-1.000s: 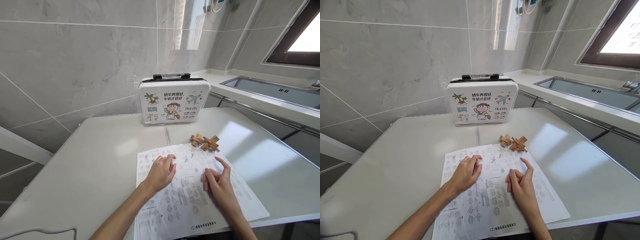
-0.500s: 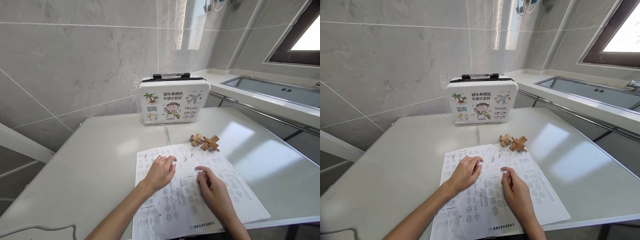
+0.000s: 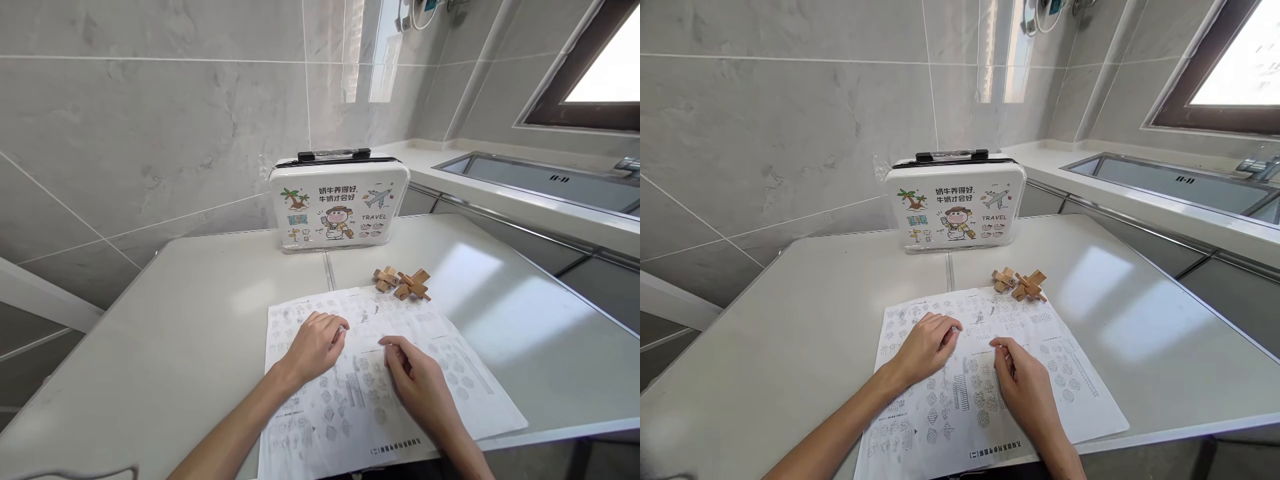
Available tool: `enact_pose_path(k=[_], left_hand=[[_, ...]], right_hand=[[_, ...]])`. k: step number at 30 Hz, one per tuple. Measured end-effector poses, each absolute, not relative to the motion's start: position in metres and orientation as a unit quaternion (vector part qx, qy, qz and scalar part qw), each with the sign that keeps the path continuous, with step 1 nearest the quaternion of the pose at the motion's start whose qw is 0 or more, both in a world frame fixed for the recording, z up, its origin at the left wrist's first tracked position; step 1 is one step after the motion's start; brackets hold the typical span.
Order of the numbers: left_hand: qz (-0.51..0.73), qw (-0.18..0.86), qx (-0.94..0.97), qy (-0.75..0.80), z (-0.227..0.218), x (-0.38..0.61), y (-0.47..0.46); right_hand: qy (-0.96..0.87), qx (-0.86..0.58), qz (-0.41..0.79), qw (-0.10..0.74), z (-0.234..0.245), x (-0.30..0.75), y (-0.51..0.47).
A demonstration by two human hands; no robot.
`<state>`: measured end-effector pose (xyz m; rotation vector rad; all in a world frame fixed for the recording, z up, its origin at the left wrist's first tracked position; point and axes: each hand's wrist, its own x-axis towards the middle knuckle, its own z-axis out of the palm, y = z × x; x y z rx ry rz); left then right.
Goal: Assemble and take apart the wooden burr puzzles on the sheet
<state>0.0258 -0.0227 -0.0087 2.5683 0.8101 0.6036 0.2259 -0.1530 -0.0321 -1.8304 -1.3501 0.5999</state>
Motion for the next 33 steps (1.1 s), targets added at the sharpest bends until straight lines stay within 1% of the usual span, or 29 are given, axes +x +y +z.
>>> enact_pose_path(k=[33], left_hand=[[0.214,0.201,0.912,0.287,-0.0107,0.0253,-0.0239]], right_hand=[[-0.543,-0.719,0.221,0.374,-0.0275,0.2244,-0.1534]])
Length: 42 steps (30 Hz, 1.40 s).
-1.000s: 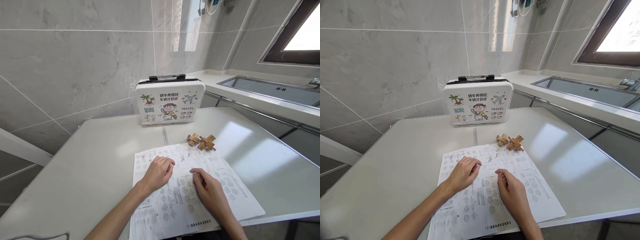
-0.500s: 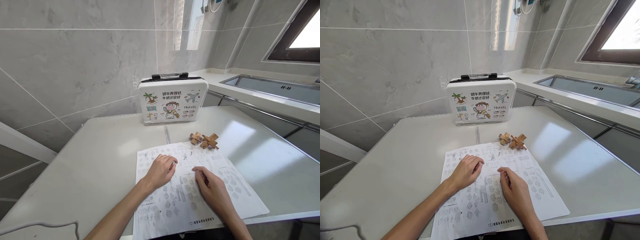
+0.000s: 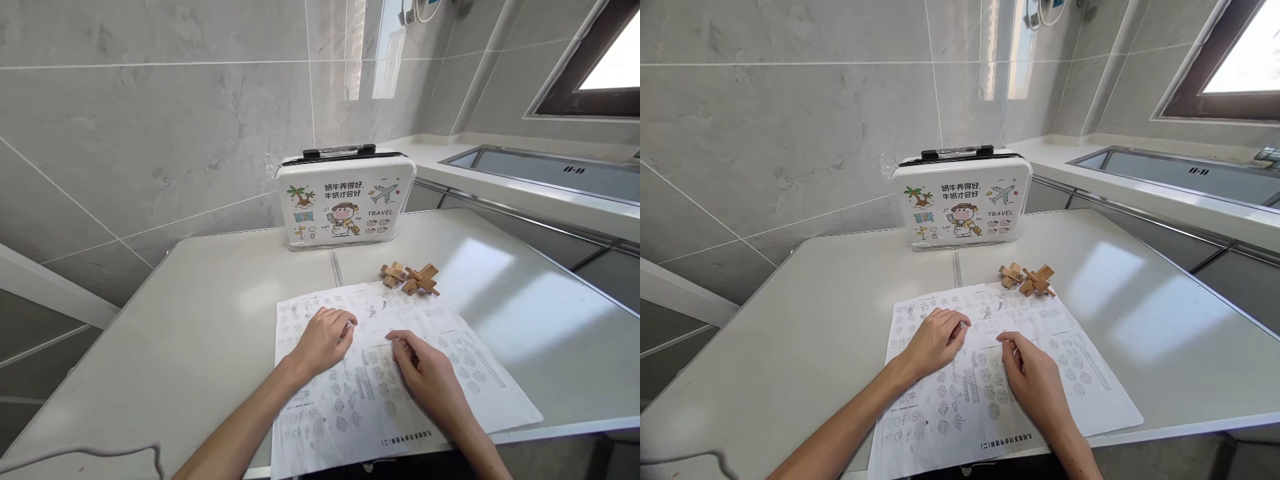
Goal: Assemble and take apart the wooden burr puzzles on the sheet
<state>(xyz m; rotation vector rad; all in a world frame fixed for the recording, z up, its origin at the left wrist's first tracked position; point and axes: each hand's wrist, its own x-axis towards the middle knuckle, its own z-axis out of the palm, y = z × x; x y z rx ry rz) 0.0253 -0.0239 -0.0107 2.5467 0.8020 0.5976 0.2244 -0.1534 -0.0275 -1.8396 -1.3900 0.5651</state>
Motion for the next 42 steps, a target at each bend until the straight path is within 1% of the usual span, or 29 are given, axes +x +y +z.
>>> enact_pose_path(k=[42], left_hand=[[0.215,0.193,0.916,0.279,-0.0092,0.0253,-0.0244]], right_hand=[[-0.548,-0.717,0.208,0.377,-0.0244,0.2235,-0.1535]])
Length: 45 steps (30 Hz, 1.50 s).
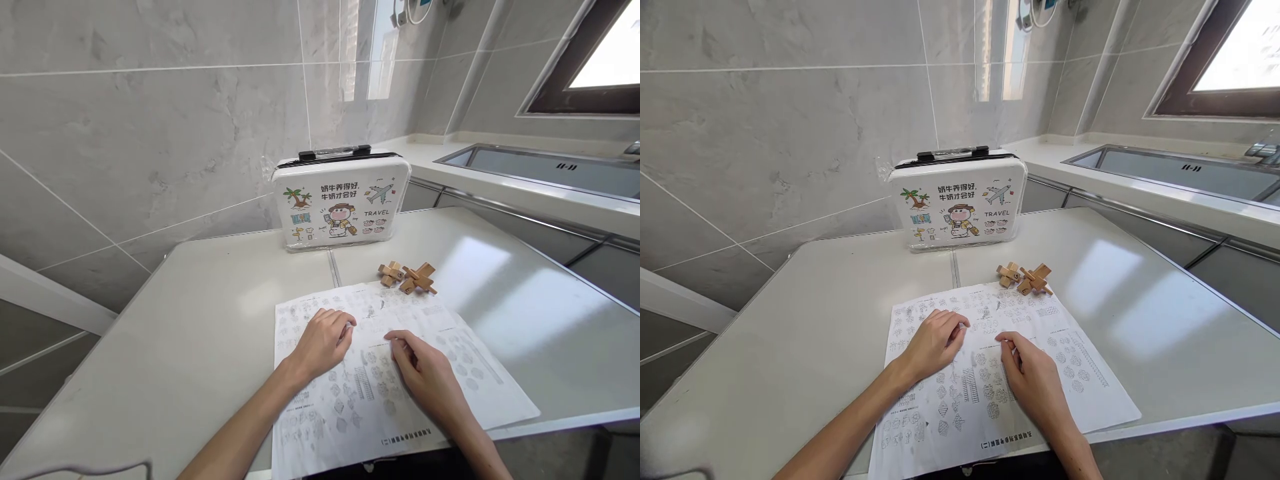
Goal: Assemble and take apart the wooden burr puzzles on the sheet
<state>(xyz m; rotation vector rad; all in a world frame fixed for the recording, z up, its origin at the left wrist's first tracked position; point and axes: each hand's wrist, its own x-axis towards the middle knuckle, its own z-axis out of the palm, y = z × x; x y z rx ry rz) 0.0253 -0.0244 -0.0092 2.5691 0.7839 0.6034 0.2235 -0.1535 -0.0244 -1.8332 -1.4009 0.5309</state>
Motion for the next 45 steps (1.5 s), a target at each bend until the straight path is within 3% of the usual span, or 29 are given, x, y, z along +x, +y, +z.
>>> enact_pose_path(k=[40,45], left_hand=[[0.203,0.197,0.916,0.283,-0.008,0.025,-0.025],[0.205,0.19,0.917,0.283,-0.008,0.024,-0.026]], right_hand=[[-0.543,-0.717,0.226,0.373,-0.026,0.225,-0.152],[-0.551,-0.691,0.281,0.375,-0.017,0.227,-0.136]])
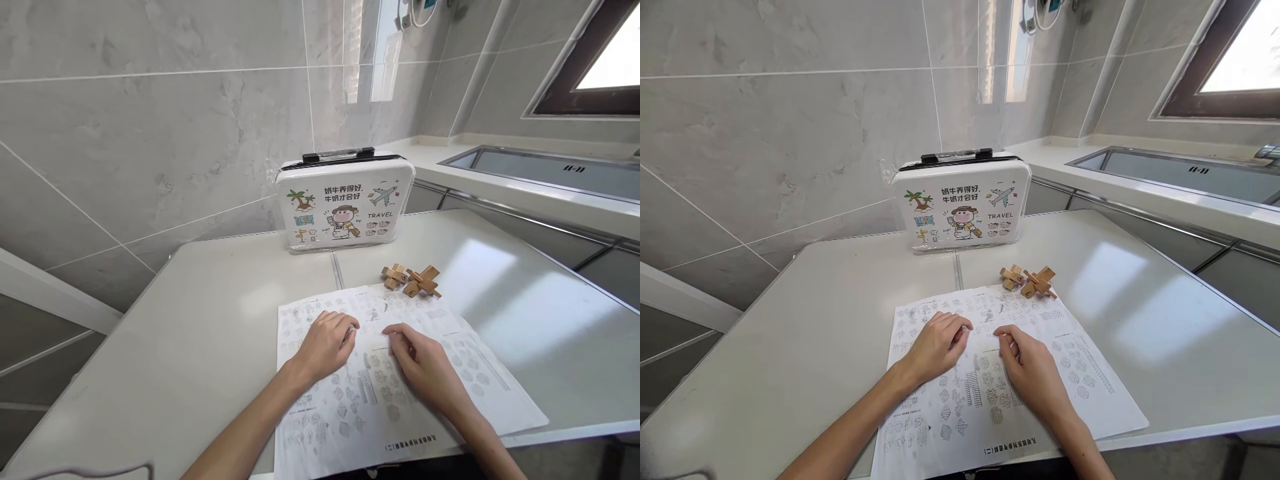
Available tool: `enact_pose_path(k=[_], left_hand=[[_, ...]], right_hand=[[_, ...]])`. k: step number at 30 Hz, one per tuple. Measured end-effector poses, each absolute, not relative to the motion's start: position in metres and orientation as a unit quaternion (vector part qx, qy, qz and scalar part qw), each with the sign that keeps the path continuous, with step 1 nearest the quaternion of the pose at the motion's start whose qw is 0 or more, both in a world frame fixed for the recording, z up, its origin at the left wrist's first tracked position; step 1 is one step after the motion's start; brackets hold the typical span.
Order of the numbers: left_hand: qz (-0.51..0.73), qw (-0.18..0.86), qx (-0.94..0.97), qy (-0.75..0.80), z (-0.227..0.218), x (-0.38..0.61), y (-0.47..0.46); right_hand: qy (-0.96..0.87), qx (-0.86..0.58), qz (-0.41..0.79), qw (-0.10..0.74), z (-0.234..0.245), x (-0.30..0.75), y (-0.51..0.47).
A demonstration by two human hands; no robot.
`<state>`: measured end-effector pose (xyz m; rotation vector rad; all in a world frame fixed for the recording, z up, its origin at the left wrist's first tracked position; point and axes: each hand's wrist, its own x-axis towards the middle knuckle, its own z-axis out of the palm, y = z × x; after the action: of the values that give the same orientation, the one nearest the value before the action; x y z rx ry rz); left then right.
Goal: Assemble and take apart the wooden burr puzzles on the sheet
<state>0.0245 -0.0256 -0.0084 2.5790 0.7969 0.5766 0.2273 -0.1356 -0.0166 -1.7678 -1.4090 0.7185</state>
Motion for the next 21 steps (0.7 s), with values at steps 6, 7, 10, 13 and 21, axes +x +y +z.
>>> enact_pose_path(k=[6,7,10,13,21], left_hand=[[0.202,0.178,0.921,0.283,-0.008,0.024,-0.025],[0.201,0.175,0.921,0.283,-0.008,0.024,-0.025],[0.2,0.169,0.923,0.283,-0.008,0.024,-0.024],[0.203,0.167,0.922,0.283,-0.009,0.024,-0.023],[0.199,0.184,0.917,0.292,-0.007,0.025,-0.024]], right_hand=[[-0.494,-0.612,0.424,0.449,-0.002,0.23,-0.095],[-0.478,-0.6,0.446,0.461,-0.001,0.231,-0.088],[-0.418,-0.558,0.514,0.5,0.002,0.233,-0.07],[-0.314,-0.482,0.603,0.553,0.003,0.234,-0.055],[-0.052,-0.25,0.731,0.632,-0.005,0.235,-0.021]])
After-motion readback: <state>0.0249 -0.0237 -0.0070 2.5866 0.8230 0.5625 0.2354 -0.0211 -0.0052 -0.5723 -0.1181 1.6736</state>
